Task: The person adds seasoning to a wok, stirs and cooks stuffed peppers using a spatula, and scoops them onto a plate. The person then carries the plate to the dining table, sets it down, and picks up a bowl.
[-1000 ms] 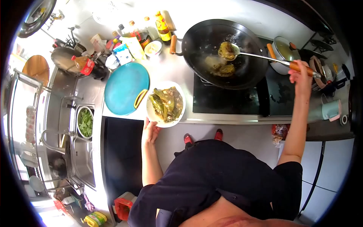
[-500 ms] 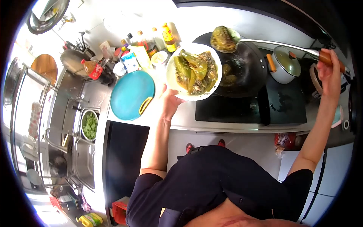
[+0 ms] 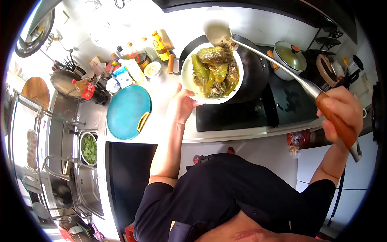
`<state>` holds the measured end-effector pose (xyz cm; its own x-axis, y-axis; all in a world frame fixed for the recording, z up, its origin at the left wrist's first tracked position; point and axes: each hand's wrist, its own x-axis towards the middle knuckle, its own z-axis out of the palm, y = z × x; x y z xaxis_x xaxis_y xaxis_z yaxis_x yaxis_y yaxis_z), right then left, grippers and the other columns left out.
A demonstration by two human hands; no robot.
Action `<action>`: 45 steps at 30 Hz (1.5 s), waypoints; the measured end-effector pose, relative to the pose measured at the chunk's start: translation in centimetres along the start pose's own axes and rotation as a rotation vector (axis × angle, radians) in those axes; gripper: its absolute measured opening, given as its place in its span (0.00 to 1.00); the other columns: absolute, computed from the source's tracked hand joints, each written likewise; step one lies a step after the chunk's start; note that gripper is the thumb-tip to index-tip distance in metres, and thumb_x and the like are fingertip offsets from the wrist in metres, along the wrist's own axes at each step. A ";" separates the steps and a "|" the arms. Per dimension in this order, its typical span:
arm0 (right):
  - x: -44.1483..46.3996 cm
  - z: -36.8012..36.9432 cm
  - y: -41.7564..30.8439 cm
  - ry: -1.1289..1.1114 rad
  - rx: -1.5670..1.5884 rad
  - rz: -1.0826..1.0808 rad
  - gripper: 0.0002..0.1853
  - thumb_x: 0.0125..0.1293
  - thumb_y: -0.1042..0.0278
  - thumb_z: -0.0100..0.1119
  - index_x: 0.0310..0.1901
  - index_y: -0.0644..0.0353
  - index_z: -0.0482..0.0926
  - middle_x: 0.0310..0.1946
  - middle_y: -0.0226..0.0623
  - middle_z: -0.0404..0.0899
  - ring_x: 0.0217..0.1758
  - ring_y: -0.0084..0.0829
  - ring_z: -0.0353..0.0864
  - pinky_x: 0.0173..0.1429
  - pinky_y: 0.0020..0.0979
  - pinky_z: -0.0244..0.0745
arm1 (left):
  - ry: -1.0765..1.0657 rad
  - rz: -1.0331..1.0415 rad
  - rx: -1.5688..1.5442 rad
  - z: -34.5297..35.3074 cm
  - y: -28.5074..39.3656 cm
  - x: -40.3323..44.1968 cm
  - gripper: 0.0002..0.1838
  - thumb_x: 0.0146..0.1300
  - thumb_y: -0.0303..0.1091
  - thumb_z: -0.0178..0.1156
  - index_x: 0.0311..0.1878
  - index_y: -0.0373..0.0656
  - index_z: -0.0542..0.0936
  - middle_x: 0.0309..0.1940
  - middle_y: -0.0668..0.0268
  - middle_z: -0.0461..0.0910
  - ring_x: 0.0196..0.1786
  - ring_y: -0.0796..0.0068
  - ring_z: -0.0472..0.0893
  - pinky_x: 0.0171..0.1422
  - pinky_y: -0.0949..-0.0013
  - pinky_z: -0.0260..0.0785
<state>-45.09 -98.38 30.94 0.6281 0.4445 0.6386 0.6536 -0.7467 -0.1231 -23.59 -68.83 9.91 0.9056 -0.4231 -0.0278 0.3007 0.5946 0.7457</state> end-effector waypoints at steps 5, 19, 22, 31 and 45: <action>-1.5 0.6 -0.5 0.003 -0.002 0.053 0.21 0.49 0.70 0.65 0.48 0.58 0.78 0.34 0.45 0.78 0.31 0.33 0.77 0.34 0.27 0.73 | 0.016 0.021 0.064 -0.8 0.1 0.2 0.28 0.53 0.25 0.49 0.62 0.41 0.66 0.52 0.58 0.76 0.46 0.62 0.83 0.39 0.61 0.84; -2.5 2.1 -0.2 0.025 0.008 0.066 0.21 0.48 0.72 0.65 0.48 0.56 0.78 0.37 0.45 0.79 0.33 0.33 0.79 0.36 0.27 0.73 | -0.033 0.019 0.058 -0.1 0.8 0.5 0.24 0.55 0.25 0.49 0.59 0.41 0.68 0.52 0.58 0.76 0.48 0.64 0.82 0.40 0.62 0.83; -2.3 1.9 0.1 0.028 0.057 0.085 0.23 0.47 0.77 0.63 0.49 0.58 0.78 0.36 0.45 0.79 0.34 0.33 0.79 0.38 0.29 0.75 | -0.019 -0.001 0.040 -0.4 0.6 0.7 0.25 0.55 0.25 0.50 0.59 0.39 0.67 0.53 0.56 0.75 0.48 0.61 0.82 0.41 0.59 0.84; -2.4 4.6 9.0 0.448 0.253 0.586 0.12 0.66 0.65 0.60 0.47 0.60 0.82 0.29 0.31 0.81 0.29 0.18 0.80 0.35 0.17 0.73 | 0.011 0.068 0.103 -2.9 1.8 0.3 0.30 0.57 0.26 0.52 0.66 0.39 0.65 0.59 0.55 0.74 0.56 0.54 0.78 0.55 0.50 0.79; 4.2 10.1 19.1 0.030 0.142 0.996 0.23 0.62 0.45 0.61 0.31 0.63 0.79 0.16 0.32 0.76 0.14 0.17 0.72 0.17 0.19 0.63 | 0.255 0.086 -0.120 -9.9 2.3 -8.0 0.25 0.61 0.23 0.49 0.63 0.31 0.66 0.58 0.51 0.75 0.56 0.55 0.78 0.60 0.52 0.75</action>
<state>-25.69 -105.75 23.59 0.9064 -0.3644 0.2138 -0.1183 -0.7047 -0.6995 -27.16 -57.27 5.26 0.9706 -0.1914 -0.1460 0.2394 0.7035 0.6692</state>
